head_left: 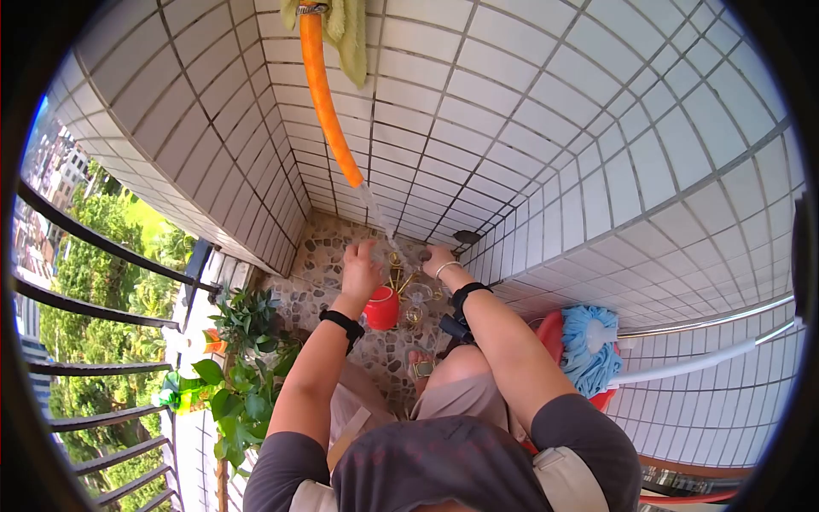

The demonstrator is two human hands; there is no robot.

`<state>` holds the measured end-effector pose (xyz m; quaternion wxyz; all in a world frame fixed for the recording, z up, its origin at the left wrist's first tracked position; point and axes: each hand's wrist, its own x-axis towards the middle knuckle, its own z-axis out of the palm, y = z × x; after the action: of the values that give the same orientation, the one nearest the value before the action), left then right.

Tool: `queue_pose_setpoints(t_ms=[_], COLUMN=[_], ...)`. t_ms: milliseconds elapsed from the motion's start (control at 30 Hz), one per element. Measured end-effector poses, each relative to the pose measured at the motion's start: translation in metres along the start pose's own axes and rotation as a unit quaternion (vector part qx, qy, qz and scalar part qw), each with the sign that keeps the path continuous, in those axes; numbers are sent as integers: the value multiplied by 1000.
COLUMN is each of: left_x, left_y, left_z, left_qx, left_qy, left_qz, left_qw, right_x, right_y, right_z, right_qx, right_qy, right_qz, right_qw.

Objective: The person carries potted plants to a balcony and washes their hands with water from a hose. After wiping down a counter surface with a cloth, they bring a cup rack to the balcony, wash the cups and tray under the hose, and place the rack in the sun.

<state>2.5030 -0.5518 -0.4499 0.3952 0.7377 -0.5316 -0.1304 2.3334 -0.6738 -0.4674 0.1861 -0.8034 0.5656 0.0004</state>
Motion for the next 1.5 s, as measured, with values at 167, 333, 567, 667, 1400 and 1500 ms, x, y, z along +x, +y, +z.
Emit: queue_pose_setpoints(t_ms=[167, 333, 567, 667, 1400, 1500], left_x=[5, 10, 5, -5, 8, 19], left_y=[8, 23, 19, 2, 62, 50], left_z=[-12, -10, 42, 64, -1, -21], left_qx=[-25, -105, -107, -54, -445, -398], left_qy=[21, 102, 31, 28, 13, -172], left_qz=[11, -23, 32, 47, -124, -146], left_qw=[999, 989, 993, 997, 887, 889], right_x=[11, 2, 2, -10, -35, -47], right_y=[-14, -11, 1, -1, -54, -58], right_z=[-14, -3, 10, -2, -90, -60], right_qx=[-10, -74, -33, 40, 670, 809], right_qy=[-215, -211, -183, -154, -266, -341], right_qz=[101, 88, 118, 110, 175, 153], right_qw=[971, 971, 975, 981, 671, 454])
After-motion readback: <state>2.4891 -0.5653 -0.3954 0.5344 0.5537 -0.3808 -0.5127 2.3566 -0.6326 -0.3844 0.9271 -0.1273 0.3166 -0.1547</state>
